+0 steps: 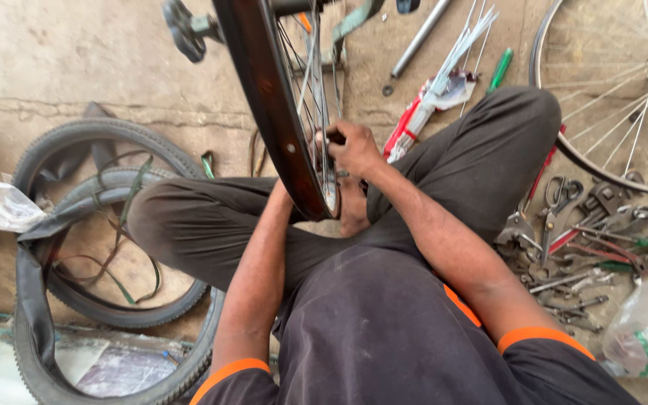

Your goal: The person is sitting on the floor and working on a bicycle wheel mounted on a truing stand. They are using a spoke wrench to adjust the tension of the spokes and rotating the wheel to check for alignment.

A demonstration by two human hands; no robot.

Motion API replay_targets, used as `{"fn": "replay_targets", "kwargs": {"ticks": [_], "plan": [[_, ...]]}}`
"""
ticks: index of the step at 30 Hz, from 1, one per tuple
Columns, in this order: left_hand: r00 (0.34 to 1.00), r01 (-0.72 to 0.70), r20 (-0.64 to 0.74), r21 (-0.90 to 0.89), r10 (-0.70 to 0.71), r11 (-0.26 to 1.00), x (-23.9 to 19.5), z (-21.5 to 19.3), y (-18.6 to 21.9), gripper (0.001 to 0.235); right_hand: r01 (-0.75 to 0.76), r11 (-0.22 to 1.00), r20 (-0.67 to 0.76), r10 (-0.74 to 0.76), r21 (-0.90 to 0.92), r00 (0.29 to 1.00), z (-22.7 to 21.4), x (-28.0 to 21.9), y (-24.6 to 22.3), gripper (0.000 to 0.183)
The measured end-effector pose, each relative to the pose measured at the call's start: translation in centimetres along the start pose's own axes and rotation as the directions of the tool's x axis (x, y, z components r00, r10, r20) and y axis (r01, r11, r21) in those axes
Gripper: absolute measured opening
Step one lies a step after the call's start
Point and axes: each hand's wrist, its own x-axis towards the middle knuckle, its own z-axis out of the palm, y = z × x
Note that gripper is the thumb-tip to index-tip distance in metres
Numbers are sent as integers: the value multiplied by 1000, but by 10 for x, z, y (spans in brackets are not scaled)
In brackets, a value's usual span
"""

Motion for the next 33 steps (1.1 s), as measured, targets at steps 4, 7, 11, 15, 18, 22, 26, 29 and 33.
{"fn": "replay_targets", "kwargs": {"ticks": [4,7,11,15,18,22,26,29,33], "plan": [[992,78,114,-265,-49,961,-2,-2,2,39,80,997,11,-80,-17,997,4,5,5,22],[978,182,161,-365,-131,913,-5,4,14,44,-43,997,96,50,-68,994,6,16,7,22],[975,-120,193,51,108,991,-10,-6,13,44,-100,981,283,51,163,958,-9,16,19,22],[965,-238,223,524,138,818,2,-15,-4,26,-73,995,111,65,71,992,-17,17,27,18],[930,-302,-37,488,365,819,-6,6,0,24,108,980,-42,-117,-169,992,-16,22,29,13],[920,-79,-117,879,374,471,-27,23,46,17,202,979,-100,-204,-25,974,-4,30,30,18],[987,-48,-84,670,140,741,-46,23,89,17,433,877,-54,-452,-206,890,1,31,34,18],[961,168,220,5,-165,986,-64,2,110,17,465,878,77,-458,-115,885,-12,25,29,25],[907,254,413,-389,-79,885,-73,-10,103,11,-51,885,113,-2,462,994,-12,12,16,18]]}}
